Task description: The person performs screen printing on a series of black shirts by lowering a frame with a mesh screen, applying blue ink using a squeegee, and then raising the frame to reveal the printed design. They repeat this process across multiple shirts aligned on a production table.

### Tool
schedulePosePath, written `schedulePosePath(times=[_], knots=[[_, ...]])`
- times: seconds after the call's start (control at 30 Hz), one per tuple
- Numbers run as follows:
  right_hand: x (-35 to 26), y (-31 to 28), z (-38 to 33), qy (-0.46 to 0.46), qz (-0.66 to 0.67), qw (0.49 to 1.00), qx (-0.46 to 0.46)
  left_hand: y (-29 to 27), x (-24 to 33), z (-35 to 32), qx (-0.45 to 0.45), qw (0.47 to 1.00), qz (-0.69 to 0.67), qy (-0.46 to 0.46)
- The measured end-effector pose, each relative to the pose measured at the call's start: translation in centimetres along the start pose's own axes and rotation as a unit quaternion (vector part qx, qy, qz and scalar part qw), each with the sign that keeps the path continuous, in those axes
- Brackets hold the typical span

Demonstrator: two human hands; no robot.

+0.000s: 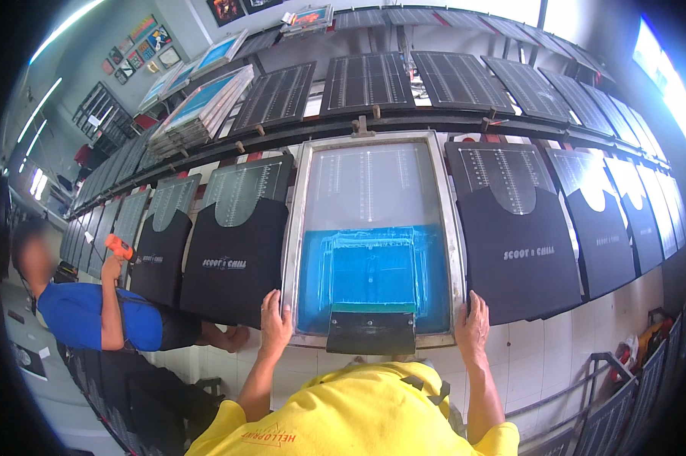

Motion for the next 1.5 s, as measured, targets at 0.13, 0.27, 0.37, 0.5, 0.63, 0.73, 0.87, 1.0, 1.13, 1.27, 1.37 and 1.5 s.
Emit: schedulePosePath(times=[0.13, 0.27, 0.37, 0.5, 0.63, 0.73, 0.87, 1.0, 1.13, 1.27, 1.37, 1.5], knots=[[2.5, 2.9, -0.6, 0.1, 0.15, 0.983, -0.02, 0.7, -5.1, -0.5, -0.013, 0.994, -0.036, -0.098], [4.3, 4.3, -0.1, 0.123, 0.204, 0.971, 0.027, 1.3, -5.7, -0.1, 0.012, 0.995, -0.051, -0.089], [4.4, 4.7, 0.2, 0.12, 0.195, 0.973, 0.039, 2.1, -7.9, -0.3, -0.054, 0.976, -0.025, -0.211], [4.4, 5.1, 0.5, 0.126, 0.213, 0.968, 0.036, 2.4, -9.6, 0.0, -0.053, 0.966, -0.033, -0.251], [4.0, 5.0, 0.4, 0.14, 0.246, 0.958, 0.036, 2.4, -10.4, 0.2, -0.041, 0.964, -0.089, -0.246], [4.6, 5.4, 0.3, 0.154, 0.232, 0.96, -0.002, 2.2, -9.5, 0.4, -0.039, 0.961, -0.097, -0.258], [4.3, 5.5, 0.4, 0.149, 0.233, 0.961, -0.014, 2.0, -9.7, 0.3, -0.032, 0.953, -0.114, -0.28], [3.6, 5.0, 0.4, 0.122, 0.236, 0.964, 0.007, 1.9, -9.6, 0.4, -0.009, 0.959, -0.103, -0.263], [-2.4, -0.1, 0.5, -0.048, 0.145, 0.986, 0.07, 0.3, -8.8, -0.6, 0.085, 0.975, -0.064, -0.195], [-10.3, -1.1, -1.7, -0.284, 0.103, 0.948, -0.103, -2.3, -1.4, -1.3, 0.052, 0.985, -0.112, -0.118], [-15.6, -1.0, -4.9, -0.388, 0.037, 0.889, -0.239, 1.6, -0.5, -7.8, -0.204, 0.898, -0.304, -0.243], [-16.9, 1.2, -7.6, -0.488, -0.136, 0.823, -0.257, 8.1, 6.9, -13.0, -0.517, 0.75, -0.3, -0.283]])
Point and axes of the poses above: each hand's wrist, its own z-axis towards the middle knuckle, its own y-axis out of the palm, x = y × z, the point moved 9 cm from there along z, towards the middle knuckle, and after that the axes turned 13 degrees about -z, right-handed, at the moved point
